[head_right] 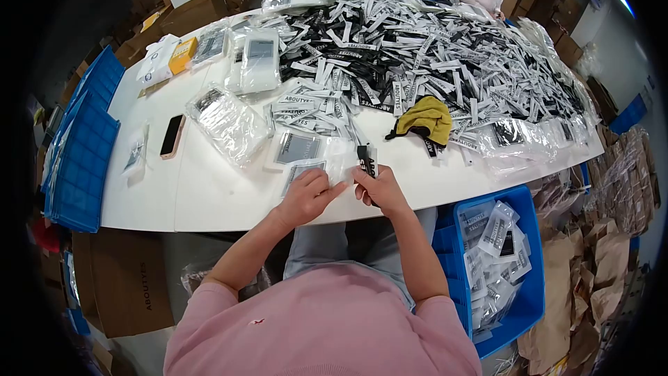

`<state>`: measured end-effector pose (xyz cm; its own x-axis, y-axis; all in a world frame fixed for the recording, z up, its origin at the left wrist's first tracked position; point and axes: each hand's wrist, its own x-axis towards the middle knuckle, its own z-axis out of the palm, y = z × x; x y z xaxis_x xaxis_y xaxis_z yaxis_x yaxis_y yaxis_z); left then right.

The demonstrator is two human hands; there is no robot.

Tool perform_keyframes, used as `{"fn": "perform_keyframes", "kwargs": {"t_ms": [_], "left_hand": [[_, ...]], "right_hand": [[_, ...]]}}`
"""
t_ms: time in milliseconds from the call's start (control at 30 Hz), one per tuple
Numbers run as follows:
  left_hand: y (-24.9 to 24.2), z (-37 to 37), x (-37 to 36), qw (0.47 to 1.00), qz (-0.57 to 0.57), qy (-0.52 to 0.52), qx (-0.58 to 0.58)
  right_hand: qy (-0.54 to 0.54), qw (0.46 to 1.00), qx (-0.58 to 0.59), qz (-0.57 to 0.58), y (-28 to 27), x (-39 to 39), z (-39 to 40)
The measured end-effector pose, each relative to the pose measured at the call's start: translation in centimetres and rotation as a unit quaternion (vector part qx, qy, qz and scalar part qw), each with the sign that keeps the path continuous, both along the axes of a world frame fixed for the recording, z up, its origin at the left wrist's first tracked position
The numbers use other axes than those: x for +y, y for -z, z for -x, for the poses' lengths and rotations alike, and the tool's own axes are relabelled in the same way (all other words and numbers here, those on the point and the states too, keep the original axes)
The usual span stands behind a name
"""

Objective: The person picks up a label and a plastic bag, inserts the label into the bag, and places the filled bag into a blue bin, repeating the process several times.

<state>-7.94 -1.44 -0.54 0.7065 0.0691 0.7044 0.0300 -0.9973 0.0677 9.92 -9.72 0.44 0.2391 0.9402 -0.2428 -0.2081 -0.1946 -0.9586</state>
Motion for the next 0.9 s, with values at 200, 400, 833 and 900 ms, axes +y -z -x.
{"fn": "perform_keyframes", "kwargs": {"t_ms": [200,400,833,900], "left_hand": [[0.2,1.2,-3.8,0.987,0.159,-0.025,0.018],[0.3,1.5,-5.2,0.723,0.689,0.050,-0.010],[0.3,-0.8,1.4,0.826,0.562,-0.050,0.004],[-1.1,-1.1,2.6,0.858,0.507,-0.083,0.006]], "right_hand": [[-0.019,0.996,-0.082,0.002,0.5,-2.1,1.0],[-0.047,0.872,-0.432,-0.226,-0.9,-4.0,5.1],[-0.024,0.823,-0.493,-0.280,0.0,-1.1,4.4],[-0.032,0.822,-0.493,-0.283,-0.8,0.0,4.7]]}}
